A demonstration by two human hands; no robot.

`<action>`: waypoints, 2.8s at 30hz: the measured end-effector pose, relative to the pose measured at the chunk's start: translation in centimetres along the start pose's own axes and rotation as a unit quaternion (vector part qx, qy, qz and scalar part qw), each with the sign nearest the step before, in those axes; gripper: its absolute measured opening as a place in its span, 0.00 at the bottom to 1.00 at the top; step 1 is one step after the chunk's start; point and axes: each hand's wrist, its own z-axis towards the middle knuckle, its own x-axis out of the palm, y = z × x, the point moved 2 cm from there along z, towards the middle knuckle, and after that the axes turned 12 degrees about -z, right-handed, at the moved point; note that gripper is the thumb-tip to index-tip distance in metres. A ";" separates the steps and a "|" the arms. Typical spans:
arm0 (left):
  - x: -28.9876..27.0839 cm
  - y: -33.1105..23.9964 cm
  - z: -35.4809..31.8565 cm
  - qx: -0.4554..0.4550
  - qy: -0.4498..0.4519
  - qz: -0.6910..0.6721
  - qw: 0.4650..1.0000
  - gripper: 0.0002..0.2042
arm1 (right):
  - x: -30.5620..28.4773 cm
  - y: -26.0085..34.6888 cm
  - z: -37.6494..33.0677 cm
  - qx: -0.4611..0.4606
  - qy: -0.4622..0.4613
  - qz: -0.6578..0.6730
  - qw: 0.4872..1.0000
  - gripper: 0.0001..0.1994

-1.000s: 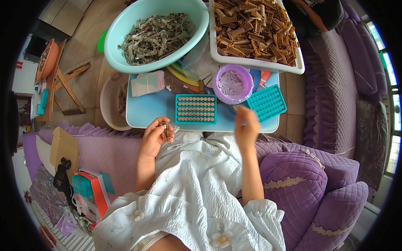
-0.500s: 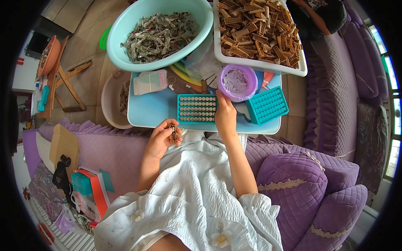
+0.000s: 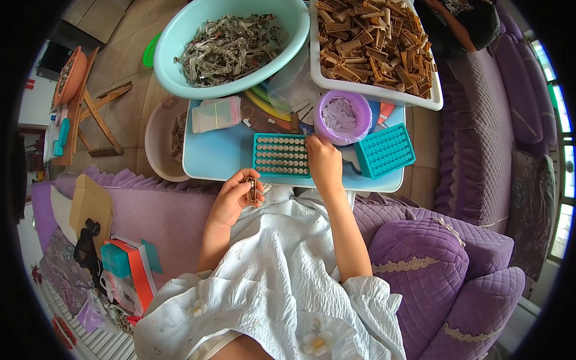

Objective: The person places small components into a grid tray by hand for sorting or packaging.

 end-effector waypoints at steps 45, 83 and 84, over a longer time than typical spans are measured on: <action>5.4 2.6 -1.1 -0.017 0.059 0.187 0.980 0.15 | -8.0 5.7 -0.8 -0.106 0.385 0.184 0.898 0.21; 5.0 -0.3 3.0 0.057 -0.041 -0.079 0.994 0.11 | -7.7 -1.6 22.8 -0.258 -0.140 -0.348 0.890 0.10; 5.1 -0.3 3.1 0.058 -0.033 -0.078 0.995 0.11 | -7.4 -1.9 23.1 -0.247 -0.108 -0.381 0.884 0.09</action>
